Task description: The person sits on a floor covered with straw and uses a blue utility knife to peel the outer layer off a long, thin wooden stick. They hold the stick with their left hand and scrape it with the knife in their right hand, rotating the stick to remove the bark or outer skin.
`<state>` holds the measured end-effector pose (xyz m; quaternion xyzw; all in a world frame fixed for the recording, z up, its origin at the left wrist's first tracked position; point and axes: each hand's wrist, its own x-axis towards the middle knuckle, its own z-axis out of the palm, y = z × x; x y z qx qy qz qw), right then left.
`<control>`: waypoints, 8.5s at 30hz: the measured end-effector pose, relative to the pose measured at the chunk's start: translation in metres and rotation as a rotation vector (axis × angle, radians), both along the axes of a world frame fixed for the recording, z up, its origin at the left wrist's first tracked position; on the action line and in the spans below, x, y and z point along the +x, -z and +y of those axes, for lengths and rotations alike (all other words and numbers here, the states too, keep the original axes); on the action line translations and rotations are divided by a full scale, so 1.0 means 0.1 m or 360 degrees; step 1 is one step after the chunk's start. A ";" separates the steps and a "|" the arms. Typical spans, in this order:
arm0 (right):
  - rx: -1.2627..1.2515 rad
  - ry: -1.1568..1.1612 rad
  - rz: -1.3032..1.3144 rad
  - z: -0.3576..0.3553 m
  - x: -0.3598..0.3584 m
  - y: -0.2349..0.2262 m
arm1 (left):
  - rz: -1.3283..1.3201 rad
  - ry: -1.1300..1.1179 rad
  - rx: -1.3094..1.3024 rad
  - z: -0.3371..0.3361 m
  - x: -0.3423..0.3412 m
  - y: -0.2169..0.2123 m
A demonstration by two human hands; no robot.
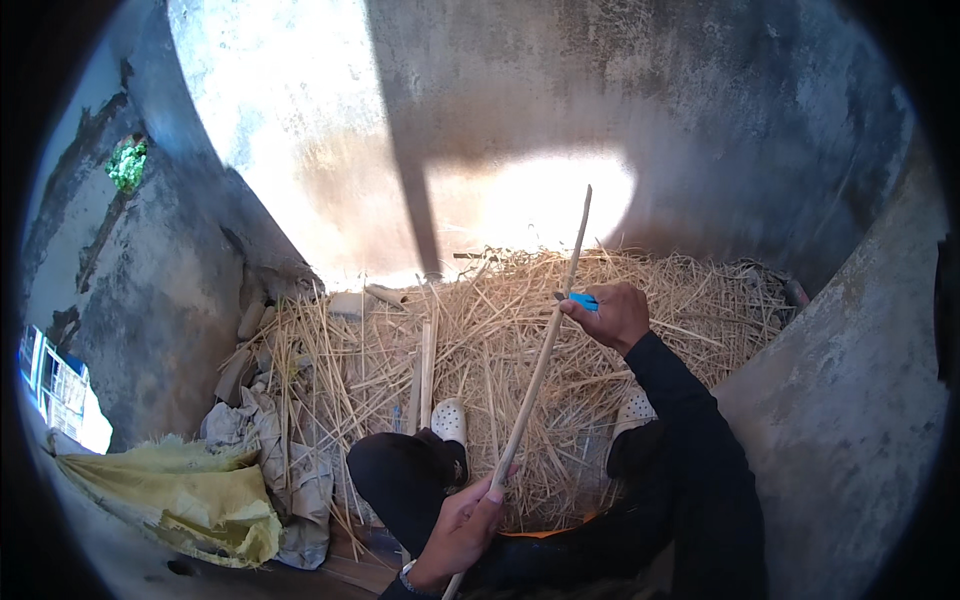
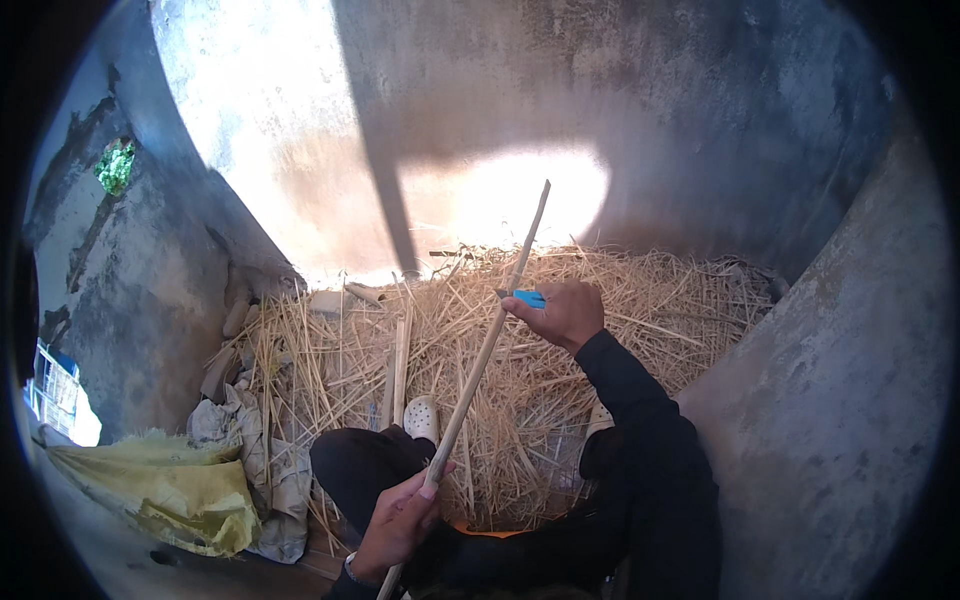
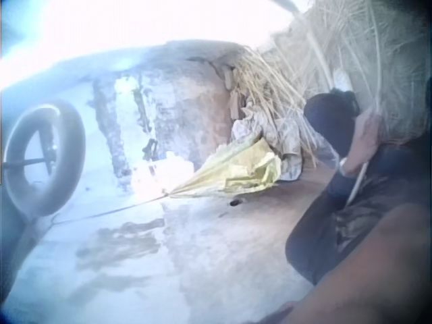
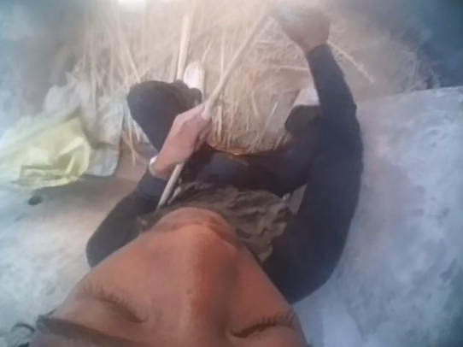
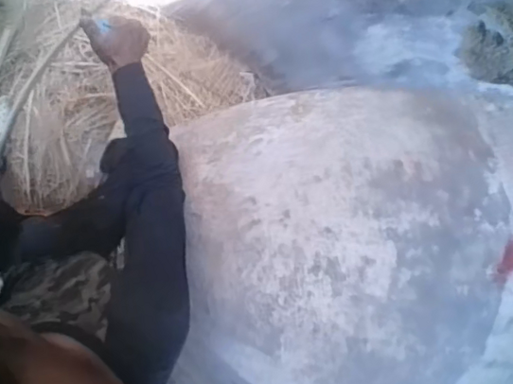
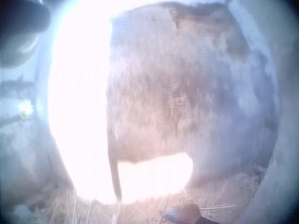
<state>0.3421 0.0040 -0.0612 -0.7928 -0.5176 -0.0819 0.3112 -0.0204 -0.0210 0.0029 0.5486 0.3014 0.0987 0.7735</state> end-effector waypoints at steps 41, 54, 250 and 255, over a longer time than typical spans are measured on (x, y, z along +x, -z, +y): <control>0.0203 -0.0565 -0.0253 -0.13 -0.83 -0.10 | 0.0070 0.0019 0.0280 0.31 0.09 0.00; 0.0069 -0.0288 -0.0090 -0.17 -0.58 -0.07 | 0.0077 0.0093 0.0145 0.11 0.01 0.04; 0.0130 -0.0682 -0.0111 -0.37 -1.15 -0.12 | 0.0129 0.0030 0.0294 0.27 0.14 -0.03; 0.0187 -0.0650 -0.0120 -0.32 -1.10 -0.06 | 0.0138 0.0016 0.0298 0.29 0.15 0.02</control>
